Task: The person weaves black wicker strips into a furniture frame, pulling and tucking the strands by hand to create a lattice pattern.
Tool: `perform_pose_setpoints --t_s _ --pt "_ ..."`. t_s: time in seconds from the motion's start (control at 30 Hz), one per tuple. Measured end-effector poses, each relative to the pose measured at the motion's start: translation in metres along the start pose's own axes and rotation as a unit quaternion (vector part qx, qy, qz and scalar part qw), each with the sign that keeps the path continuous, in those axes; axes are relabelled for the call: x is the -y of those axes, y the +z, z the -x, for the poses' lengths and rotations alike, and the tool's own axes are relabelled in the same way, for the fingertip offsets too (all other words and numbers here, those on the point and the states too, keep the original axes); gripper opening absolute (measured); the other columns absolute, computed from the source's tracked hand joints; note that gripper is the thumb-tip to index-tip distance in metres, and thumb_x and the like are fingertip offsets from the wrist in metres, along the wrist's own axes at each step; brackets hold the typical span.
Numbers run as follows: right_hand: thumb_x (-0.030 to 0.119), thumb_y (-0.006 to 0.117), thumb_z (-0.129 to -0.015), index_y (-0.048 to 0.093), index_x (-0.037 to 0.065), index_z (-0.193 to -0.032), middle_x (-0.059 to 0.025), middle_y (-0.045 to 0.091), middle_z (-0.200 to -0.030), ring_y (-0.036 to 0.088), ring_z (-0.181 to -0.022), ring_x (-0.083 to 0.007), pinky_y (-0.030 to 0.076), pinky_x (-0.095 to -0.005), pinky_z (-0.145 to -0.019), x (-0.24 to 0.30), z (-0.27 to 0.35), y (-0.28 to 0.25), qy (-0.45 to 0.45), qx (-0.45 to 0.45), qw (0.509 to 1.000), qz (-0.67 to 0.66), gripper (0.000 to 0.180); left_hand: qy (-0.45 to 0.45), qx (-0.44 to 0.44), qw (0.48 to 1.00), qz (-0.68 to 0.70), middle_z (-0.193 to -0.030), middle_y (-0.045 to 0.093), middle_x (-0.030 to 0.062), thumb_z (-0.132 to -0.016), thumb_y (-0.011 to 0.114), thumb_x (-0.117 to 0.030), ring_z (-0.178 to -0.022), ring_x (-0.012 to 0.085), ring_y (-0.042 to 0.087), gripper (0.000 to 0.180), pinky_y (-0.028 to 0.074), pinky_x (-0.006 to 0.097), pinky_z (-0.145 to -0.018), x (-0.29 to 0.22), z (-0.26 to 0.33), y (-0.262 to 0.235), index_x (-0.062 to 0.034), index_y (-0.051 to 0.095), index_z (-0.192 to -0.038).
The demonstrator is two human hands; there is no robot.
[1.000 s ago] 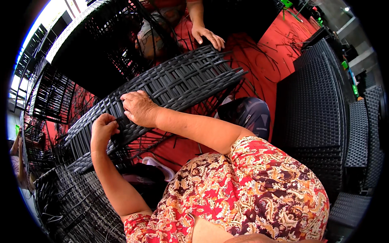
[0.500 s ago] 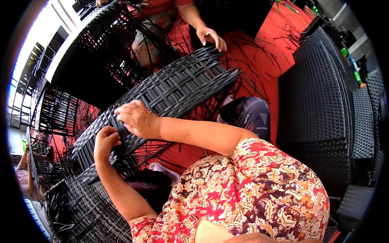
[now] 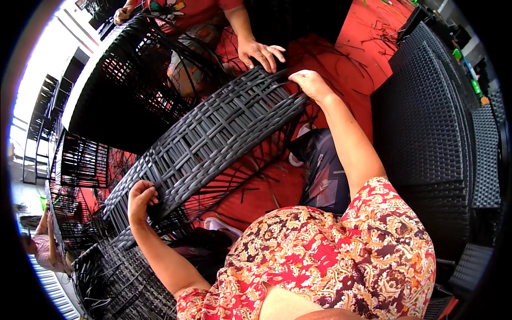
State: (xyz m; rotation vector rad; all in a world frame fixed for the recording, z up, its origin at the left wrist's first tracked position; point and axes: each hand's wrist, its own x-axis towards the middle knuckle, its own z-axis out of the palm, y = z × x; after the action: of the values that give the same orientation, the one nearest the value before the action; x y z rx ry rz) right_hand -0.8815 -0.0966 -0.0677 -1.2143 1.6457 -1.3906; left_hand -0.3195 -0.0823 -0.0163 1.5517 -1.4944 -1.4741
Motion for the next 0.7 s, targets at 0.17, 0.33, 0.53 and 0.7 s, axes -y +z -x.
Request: perform_pose_setpoints --t_s 0.17,0.33,0.53,0.7 --pt "0.015 0.051 -0.085 0.061 0.002 -0.103 -0.0053 0.062 -0.096 0.058 -0.087 -0.0156 0.049 -0.0319 -0.077 -0.007 -0.01 0.019 0.178 0.137 0.95 -0.218 0.024 0.016 -0.017 0.999 0.032 -0.065 0.058 0.0006 -0.08 0.057 -0.007 -0.049 0.0064 0.051 0.004 0.038 0.017 -0.047 0.01 0.003 -0.007 -0.005 0.058 -0.084" --pt "0.012 0.05 -0.087 0.053 0.005 -0.11 -0.0076 0.06 -0.102 0.058 -0.098 -0.0177 0.054 -0.0361 -0.079 -0.002 -0.006 0.02 0.215 0.188 0.872 -0.397 0.024 0.011 -0.028 0.998 0.053 -0.064 0.057 0.0007 -0.079 0.056 -0.007 -0.047 0.0063 0.049 0.005 0.037 0.017 -0.045 0.013 0.0 -0.009 -0.0051 0.057 -0.083" --pt "0.011 0.053 -0.085 0.054 0.006 -0.108 -0.008 0.06 -0.105 0.057 -0.1 -0.0195 0.049 -0.0384 -0.088 0.001 -0.005 0.016 0.149 0.223 0.851 -0.452 0.024 0.005 -0.041 0.997 0.063 -0.064 0.057 0.0009 -0.078 0.057 -0.007 -0.046 0.0064 0.048 0.006 0.037 0.017 -0.044 0.014 0.0 -0.009 -0.0052 0.057 -0.084" --pt "0.015 0.055 -0.086 0.056 0.005 -0.106 -0.0078 0.062 -0.104 0.059 -0.096 -0.0196 0.048 -0.0361 -0.086 -0.015 -0.016 0.016 0.152 0.198 0.862 -0.442 0.023 0.002 -0.043 0.997 0.067 -0.064 0.057 0.0014 -0.078 0.056 -0.007 -0.046 0.0071 0.048 0.006 0.036 0.017 -0.043 0.012 -0.002 -0.009 -0.005 0.057 -0.084"
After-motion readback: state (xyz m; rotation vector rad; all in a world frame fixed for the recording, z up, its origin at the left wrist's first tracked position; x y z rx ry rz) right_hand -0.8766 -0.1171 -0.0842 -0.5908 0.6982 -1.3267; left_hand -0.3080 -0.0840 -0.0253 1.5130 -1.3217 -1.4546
